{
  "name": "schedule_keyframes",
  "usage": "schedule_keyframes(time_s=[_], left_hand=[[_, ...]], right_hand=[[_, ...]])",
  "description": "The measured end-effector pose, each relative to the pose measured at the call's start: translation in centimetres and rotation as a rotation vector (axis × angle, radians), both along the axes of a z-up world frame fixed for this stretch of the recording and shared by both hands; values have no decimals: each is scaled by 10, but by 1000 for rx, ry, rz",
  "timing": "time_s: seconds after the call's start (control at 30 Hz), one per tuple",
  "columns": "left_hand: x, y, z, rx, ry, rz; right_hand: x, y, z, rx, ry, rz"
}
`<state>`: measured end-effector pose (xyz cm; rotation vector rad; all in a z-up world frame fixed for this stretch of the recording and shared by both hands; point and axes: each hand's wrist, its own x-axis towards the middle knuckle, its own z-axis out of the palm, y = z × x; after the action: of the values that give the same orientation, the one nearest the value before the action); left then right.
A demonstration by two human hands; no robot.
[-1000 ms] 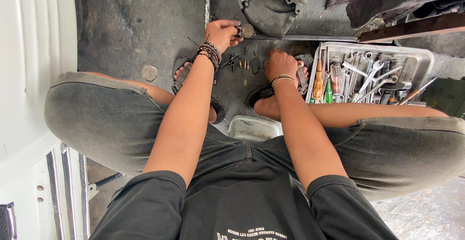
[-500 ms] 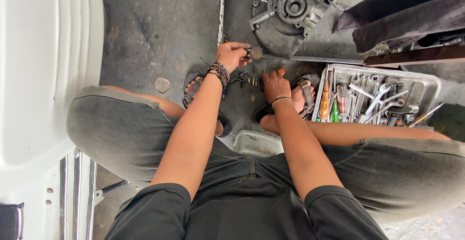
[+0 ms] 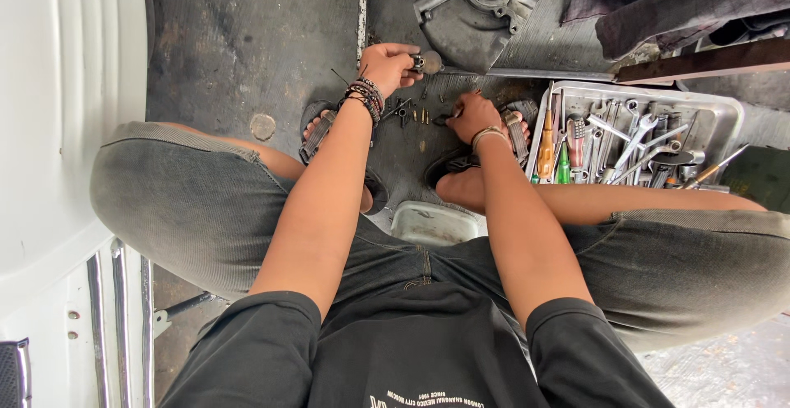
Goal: The person sits on the floor and uses a small screwdriver to manipulate and adjust small components within a disassembled engine casing. They repeatedly pick up, examine, and place small metal parts and fasteners into the engine assembly.
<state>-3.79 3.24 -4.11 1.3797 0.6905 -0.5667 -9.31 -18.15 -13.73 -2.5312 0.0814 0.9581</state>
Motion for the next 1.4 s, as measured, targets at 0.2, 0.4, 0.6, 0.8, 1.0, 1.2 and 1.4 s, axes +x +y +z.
schedule_keyframes(time_s=[0.2,0.4,0.6,0.8,1.0,1.2,1.4], left_hand=[[3,4,8,10,-33,8],[8,-2,15,31,-48,7],[13,-12,18,2,-41,35],[13,-16,18,4,-56,-10],[13,-15,17,10,-39,-13],[12,-17,20,4,-40,-10],[13,-17,14,-12,-40,-3]], right_hand=[[25,-11,28,561,123,-430],[48,-26,83,666,35,-527],[51,-38,98,740,-40,-583],[55,-38,113,811,-75,-586],[58,-39,124,771,-80,-561],[58,-44,109,820,-57,-569],[54,-43,95,789,-21,-530]])
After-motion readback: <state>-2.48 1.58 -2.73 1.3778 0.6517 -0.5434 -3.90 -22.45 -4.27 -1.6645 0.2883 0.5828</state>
